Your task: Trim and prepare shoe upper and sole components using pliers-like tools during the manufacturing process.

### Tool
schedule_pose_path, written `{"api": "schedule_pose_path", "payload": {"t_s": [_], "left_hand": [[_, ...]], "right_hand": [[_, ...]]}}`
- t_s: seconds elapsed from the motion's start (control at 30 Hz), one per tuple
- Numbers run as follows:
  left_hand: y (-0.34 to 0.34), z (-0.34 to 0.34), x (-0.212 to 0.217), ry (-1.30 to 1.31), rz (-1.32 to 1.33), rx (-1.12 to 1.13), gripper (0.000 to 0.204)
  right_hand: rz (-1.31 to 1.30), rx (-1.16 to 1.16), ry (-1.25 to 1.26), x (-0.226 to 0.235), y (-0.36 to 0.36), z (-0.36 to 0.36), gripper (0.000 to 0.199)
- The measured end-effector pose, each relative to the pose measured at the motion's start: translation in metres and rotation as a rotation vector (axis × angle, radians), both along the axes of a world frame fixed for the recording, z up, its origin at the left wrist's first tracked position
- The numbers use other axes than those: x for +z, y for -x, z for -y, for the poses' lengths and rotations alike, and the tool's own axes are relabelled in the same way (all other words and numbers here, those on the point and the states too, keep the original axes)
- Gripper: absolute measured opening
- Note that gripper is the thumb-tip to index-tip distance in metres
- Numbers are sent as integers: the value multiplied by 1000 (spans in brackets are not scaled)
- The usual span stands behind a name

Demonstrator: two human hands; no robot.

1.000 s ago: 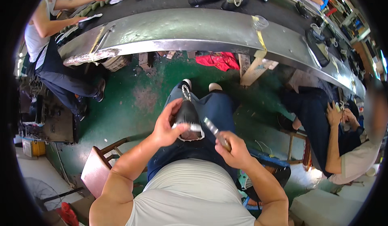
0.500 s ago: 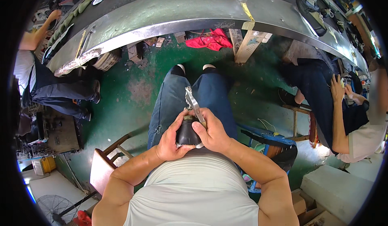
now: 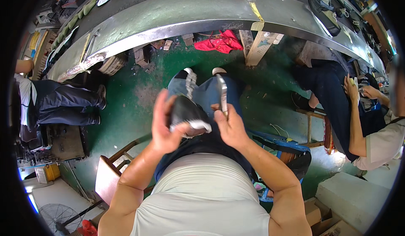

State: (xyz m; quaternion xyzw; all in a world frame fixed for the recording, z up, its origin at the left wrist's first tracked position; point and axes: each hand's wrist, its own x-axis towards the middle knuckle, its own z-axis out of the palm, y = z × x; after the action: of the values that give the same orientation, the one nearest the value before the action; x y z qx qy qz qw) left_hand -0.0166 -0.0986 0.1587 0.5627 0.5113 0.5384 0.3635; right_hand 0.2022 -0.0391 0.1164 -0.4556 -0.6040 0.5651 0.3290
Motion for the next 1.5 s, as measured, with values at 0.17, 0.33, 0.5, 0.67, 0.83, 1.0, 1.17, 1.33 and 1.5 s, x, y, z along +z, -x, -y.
{"api": "schedule_pose_path", "payload": {"t_s": [0.17, 0.33, 0.5, 0.67, 0.83, 1.0, 1.17, 1.33, 1.5], "left_hand": [[8, 1, 3, 192, 906, 253, 81], [10, 25, -55, 674, -502, -346, 65], [-12, -13, -52, 533, -747, -116, 42], [-16, -16, -52, 604, -581, -42, 33], [-20, -14, -59, 466, -579, -56, 32], [-18, -13, -66, 466, -565, -73, 34], [-26, -7, -55, 395, -626, -113, 33], [-22, -13, -64, 315, -444, -66, 34], [-17, -16, -149, 677, 493, -344, 72]], "right_hand": [[-30, -286, 246, -41, -54, -16, 31], [-90, -259, 426, -35, -76, -16, 26], [92, 52, 396, -15, -76, 0, 27], [246, 457, 521, 8, -71, 4, 28], [288, 380, 338, -1, -47, 4, 27], [343, 463, 198, 21, -55, -10, 26], [501, 701, 467, 39, -56, -30, 17], [694, 949, 455, 57, -41, -61, 23], [906, 863, -155, 36, -45, -45, 23]]}}
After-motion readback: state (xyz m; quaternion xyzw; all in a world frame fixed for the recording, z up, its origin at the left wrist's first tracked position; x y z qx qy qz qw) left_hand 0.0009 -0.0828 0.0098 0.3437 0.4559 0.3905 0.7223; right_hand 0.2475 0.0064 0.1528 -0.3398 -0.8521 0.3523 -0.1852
